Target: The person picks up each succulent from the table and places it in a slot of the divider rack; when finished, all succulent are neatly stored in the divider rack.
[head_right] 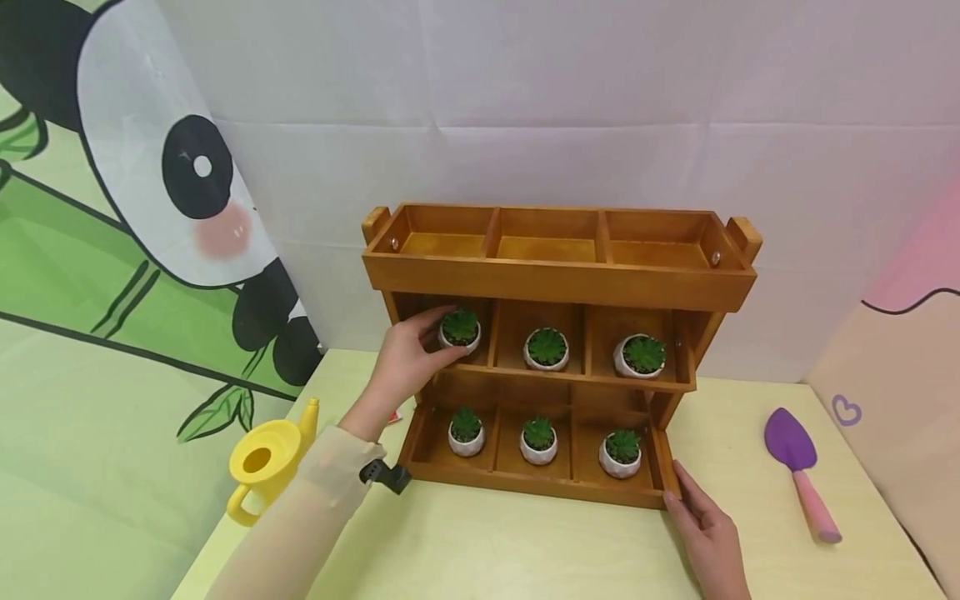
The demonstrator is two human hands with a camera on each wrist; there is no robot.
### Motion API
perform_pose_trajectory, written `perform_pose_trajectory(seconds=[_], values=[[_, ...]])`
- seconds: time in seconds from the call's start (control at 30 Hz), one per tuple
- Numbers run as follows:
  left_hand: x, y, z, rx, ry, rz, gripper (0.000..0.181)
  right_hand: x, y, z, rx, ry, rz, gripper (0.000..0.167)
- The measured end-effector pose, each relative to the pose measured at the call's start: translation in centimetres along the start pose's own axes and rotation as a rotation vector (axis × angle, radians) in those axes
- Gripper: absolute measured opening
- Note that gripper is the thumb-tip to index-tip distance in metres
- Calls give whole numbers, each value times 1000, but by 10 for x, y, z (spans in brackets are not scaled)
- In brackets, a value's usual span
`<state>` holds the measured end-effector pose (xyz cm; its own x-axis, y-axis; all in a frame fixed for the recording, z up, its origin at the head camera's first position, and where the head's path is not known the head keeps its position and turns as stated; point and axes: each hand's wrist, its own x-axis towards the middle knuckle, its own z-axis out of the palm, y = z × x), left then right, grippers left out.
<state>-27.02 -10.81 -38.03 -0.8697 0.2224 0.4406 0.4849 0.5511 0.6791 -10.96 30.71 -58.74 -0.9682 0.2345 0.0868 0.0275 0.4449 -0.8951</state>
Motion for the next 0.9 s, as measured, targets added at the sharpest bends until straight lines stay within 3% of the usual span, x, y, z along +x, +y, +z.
perform_pose_trajectory(seconds=[0.9], values=[[-1,6,-6,90,-27,-93,66,1,1,1,3,11,-7,58]])
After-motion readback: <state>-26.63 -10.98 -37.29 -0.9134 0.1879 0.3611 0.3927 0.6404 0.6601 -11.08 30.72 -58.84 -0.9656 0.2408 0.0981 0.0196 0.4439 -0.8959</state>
